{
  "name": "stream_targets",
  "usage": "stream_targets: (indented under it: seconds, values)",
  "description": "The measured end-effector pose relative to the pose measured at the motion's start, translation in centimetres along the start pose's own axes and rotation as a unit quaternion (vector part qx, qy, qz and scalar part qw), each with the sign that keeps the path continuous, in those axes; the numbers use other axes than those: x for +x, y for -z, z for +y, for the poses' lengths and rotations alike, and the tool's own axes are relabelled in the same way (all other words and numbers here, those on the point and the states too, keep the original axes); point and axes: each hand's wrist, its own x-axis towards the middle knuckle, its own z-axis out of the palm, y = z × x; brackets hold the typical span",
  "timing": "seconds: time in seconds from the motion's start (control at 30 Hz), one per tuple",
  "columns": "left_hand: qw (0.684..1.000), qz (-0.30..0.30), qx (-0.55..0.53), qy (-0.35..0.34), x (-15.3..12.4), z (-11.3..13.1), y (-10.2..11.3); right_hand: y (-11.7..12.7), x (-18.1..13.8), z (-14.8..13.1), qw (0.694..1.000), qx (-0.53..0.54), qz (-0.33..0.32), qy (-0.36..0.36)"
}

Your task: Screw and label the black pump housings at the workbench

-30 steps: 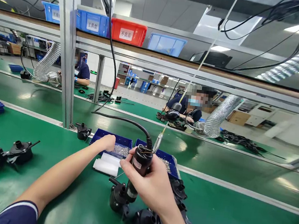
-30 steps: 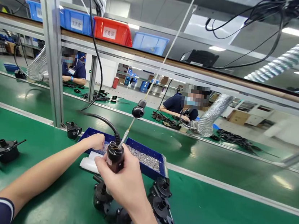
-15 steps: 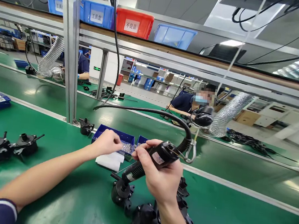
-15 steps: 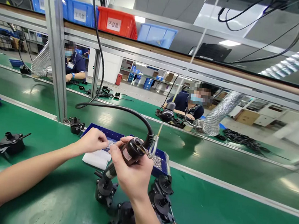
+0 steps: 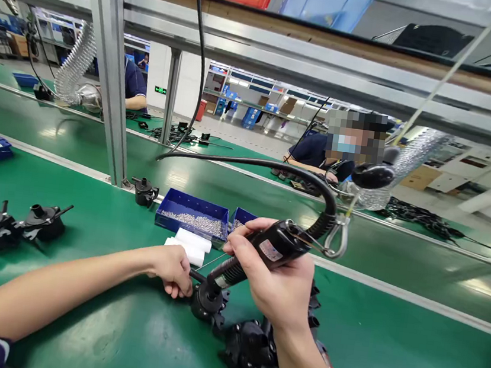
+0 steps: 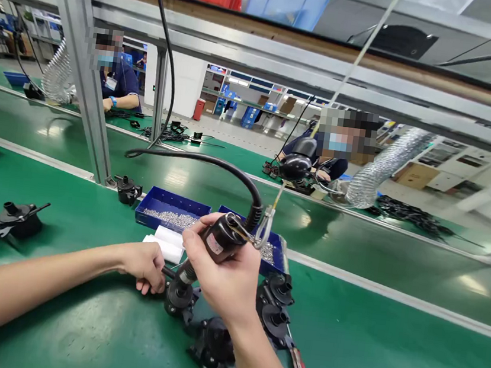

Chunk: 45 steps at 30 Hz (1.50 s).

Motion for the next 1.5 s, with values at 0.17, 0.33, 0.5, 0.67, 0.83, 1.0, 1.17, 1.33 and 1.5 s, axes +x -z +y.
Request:
stream_targets:
  seconds: [0.17, 0.33, 0.5, 0.67, 0.83, 1.0, 1.17, 1.33, 1.5]
  values:
    - [0.997, -0.033, -0.072, 0.016, 1.4, -1.0, 0.1, 0.0, -0.2, -0.2, 1.000, -0.012, -0.008, 0.000]
    - [0.990, -0.098, -0.103, 0.019, 1.6, -1.6, 0.5, 0.3, -0.2, -0.2, 0.999, -0.017, -0.026, 0.012]
    - [0.983, -0.137, -0.118, 0.021, 1.9, -1.7, 0.3, 0.3, -0.2, -0.3, 0.999, -0.020, -0.028, 0.010]
    - [0.978, -0.158, -0.130, 0.027, 1.7, -1.3, 0.8, 0.2, -0.4, -0.4, 0.999, -0.023, -0.020, 0.012]
    - [0.978, -0.155, -0.138, 0.005, -0.3, -0.6, 0.9, -0.4, -0.6, -0.7, 0.998, -0.047, 0.028, -0.003]
    - [0.985, -0.036, -0.169, -0.015, -0.8, 0.1, -2.7, -0.5, -0.6, -0.9, 0.995, -0.088, 0.056, 0.008]
    - [0.982, 0.017, -0.183, -0.035, -1.1, 0.9, -5.0, -0.1, 0.1, -0.1, 0.997, -0.030, 0.068, 0.014]
    - [0.983, 0.020, -0.181, -0.025, -1.3, 1.4, -5.0, -0.3, 0.6, 0.6, 0.999, 0.008, 0.046, -0.002]
    - [0.986, 0.009, -0.162, -0.035, -1.5, 1.5, -4.8, -0.3, 0.6, 0.4, 1.000, 0.012, 0.025, -0.013]
